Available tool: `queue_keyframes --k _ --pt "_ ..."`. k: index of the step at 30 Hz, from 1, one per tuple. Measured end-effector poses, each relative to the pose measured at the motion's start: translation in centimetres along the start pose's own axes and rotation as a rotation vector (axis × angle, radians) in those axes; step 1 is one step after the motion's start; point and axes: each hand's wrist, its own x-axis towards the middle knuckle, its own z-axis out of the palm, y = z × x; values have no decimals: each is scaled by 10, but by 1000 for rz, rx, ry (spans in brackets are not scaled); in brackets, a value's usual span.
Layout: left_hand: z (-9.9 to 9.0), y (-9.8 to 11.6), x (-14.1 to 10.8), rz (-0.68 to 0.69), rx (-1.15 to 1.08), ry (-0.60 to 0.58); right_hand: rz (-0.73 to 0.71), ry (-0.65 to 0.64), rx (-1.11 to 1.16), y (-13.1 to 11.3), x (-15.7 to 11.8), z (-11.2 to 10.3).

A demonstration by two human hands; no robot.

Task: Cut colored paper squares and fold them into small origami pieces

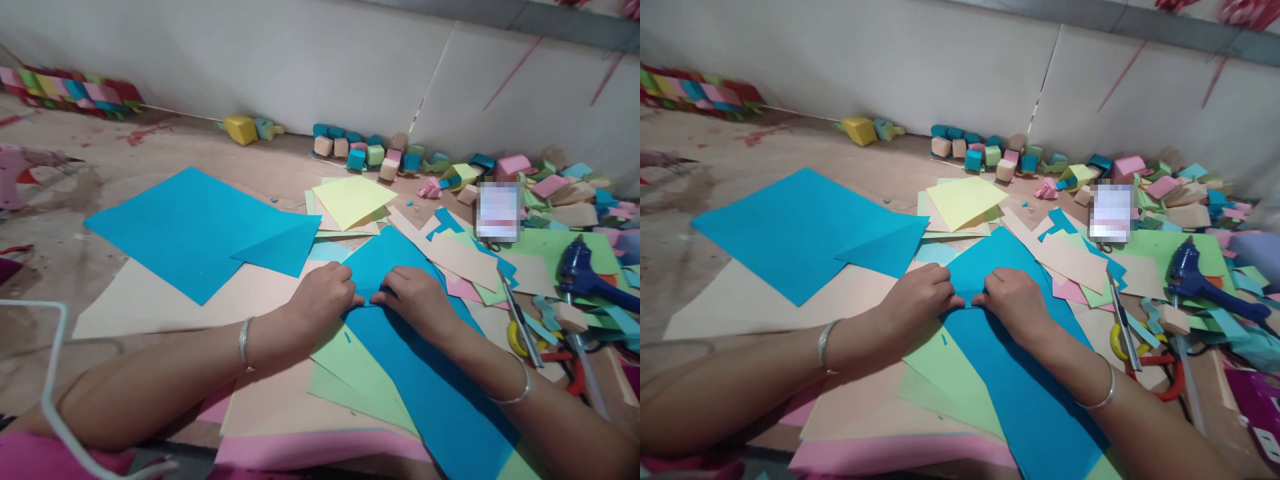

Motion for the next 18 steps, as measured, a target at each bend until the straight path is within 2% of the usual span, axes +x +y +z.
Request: queue_keyframes --k 7,11,14,16,18 --pt "-7 3 0 32 77 -70 -87 -150 167 17 -7 -11" --pt "-5 4 -2 33 128 -13 -102 -198 220 22 -5 -17" --pt "-1 3 -1 179 118 40 -108 -204 236 23 -3 -18" --pt "0 2 1 303 93 14 -110 -197 235 24 -3 -18" --pt "-1 1 3 348 86 -23 -108 -194 222 24 -2 -18"
